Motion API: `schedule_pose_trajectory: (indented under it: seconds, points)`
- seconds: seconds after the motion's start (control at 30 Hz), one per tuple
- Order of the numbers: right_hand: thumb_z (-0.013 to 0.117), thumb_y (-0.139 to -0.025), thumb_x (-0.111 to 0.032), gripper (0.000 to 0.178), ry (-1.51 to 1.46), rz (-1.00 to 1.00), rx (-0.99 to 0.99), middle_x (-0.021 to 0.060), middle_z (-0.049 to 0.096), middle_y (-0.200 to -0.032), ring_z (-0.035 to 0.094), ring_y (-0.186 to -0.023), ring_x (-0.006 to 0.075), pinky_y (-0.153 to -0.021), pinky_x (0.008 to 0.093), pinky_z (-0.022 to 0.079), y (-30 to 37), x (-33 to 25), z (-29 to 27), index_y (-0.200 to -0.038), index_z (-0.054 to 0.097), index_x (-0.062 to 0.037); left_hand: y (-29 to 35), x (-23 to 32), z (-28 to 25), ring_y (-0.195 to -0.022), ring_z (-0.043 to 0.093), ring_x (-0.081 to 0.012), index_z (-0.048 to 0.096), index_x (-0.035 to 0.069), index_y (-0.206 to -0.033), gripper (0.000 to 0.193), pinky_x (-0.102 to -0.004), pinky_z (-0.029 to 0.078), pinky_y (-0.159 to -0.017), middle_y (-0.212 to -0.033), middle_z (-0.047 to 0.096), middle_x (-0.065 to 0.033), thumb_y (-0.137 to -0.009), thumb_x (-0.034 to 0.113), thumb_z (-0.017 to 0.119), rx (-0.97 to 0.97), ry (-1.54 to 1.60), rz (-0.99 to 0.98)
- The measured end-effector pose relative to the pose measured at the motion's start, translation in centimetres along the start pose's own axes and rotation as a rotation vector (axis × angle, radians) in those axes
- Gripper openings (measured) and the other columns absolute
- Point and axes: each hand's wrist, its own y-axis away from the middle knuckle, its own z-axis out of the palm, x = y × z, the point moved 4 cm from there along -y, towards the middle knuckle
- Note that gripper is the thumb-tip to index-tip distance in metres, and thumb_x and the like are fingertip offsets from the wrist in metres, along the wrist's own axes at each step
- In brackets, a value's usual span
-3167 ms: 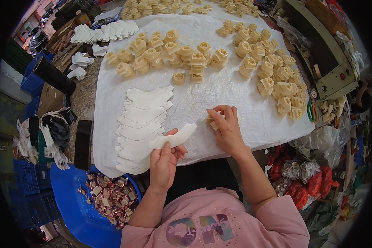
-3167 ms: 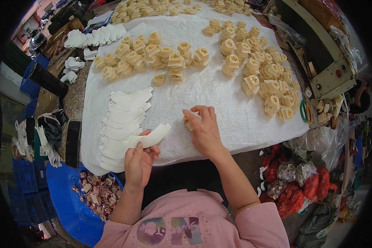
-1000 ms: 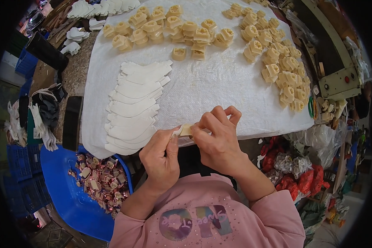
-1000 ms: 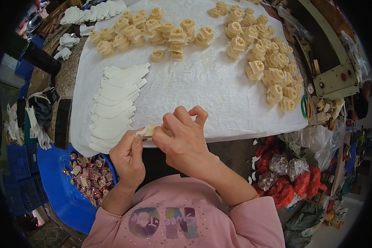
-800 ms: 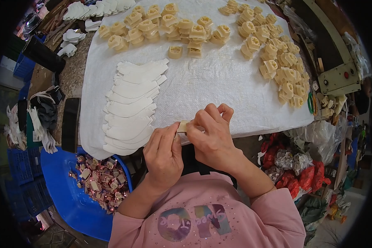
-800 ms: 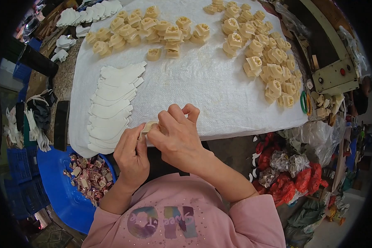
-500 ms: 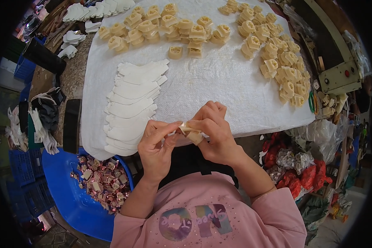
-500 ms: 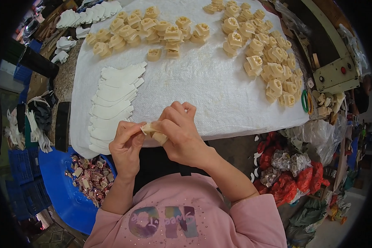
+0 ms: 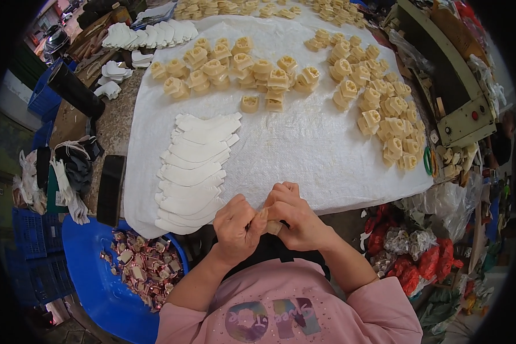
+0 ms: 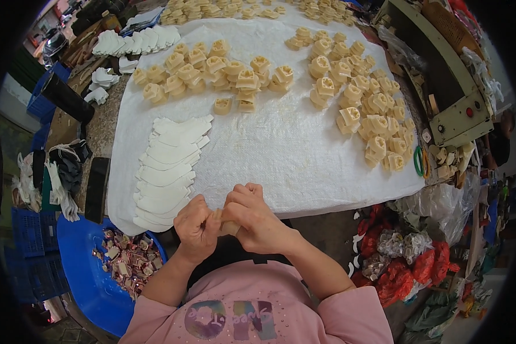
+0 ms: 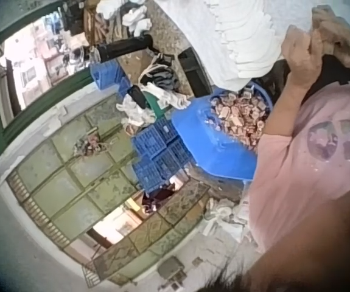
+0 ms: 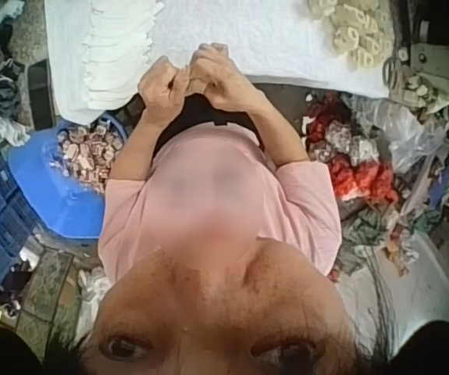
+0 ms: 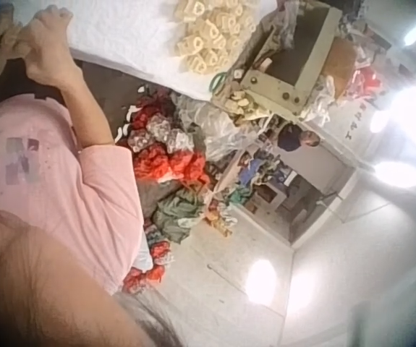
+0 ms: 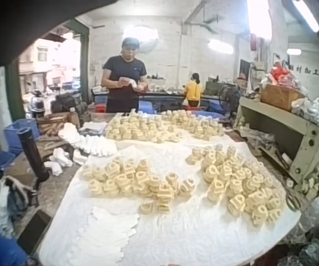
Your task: Manually assembling and organizing small plastic shoe molds or components in a factory setting.
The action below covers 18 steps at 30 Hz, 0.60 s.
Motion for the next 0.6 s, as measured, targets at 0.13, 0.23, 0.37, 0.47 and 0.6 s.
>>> schedule_pose_trajectory:
  seconds: [0.13,0.23,0.37,0.47,0.6]
  points:
    - [0.063,-0.065,0.005,0.028,-0.065,-0.056,0.145,0.0041,0.052,-0.084,0.047,-0.081,0.0228,-0.077,0.0365,0.028,-0.2,-0.1,-0.7,-0.089,0.059,-0.0085,-0.1,0.3,-0.6,-0.057,0.043,-0.0163,0.058,0.001,-0.076,0.013,-0.029,0.036,-0.05,-0.065,0.05,-0.0054,-0.082,0.007,0.069,-0.045,0.196,-0.204]
    - [0.065,-0.066,0.004,0.03,0.055,-0.104,0.216,0.0031,0.054,-0.087,0.049,-0.083,0.0221,-0.079,0.0381,0.03,-0.3,-0.1,-1.0,-0.093,0.061,-0.0089,0.0,0.5,-1.4,-0.065,0.047,-0.0144,0.063,0.001,-0.085,0.013,-0.0263,0.039,-0.058,-0.076,0.055,-0.0057,-0.079,0.007,0.072,0.033,0.274,-0.334]
    - [0.066,-0.067,0.001,0.027,0.172,-0.125,0.196,0.0024,0.055,-0.087,0.049,-0.083,0.0213,-0.082,0.0398,0.03,-0.3,-0.7,-0.7,-0.092,0.06,-0.0092,0.5,0.7,-1.6,-0.071,0.048,-0.0174,0.063,0.001,-0.089,0.016,-0.0272,0.04,-0.06,-0.078,0.051,-0.0051,-0.08,0.011,0.073,-0.027,-0.009,-0.12]
    - [0.071,-0.071,-0.002,0.036,0.228,-0.181,0.187,0.0029,0.061,-0.097,0.053,-0.078,0.0202,-0.078,0.0391,0.032,0.1,-0.9,-0.3,-0.102,0.057,-0.0109,0.5,1.4,-1.6,-0.072,0.049,-0.0194,0.064,0.004,-0.086,0.014,-0.028,0.041,-0.06,-0.076,0.052,-0.0049,-0.077,0.005,0.074,0.004,-0.063,0.012]
    - [0.073,-0.071,-0.007,0.037,0.288,-0.169,0.178,0.0035,0.062,-0.1,0.052,-0.084,0.0229,-0.08,0.0397,0.033,0.0,-0.9,-0.2,-0.104,0.057,-0.0108,0.7,1.0,-1.8,-0.071,0.049,-0.02,0.064,0.005,-0.084,0.016,-0.0284,0.04,-0.06,-0.075,0.051,-0.0042,-0.073,-0.001,0.074,0.037,-0.043,-0.019]
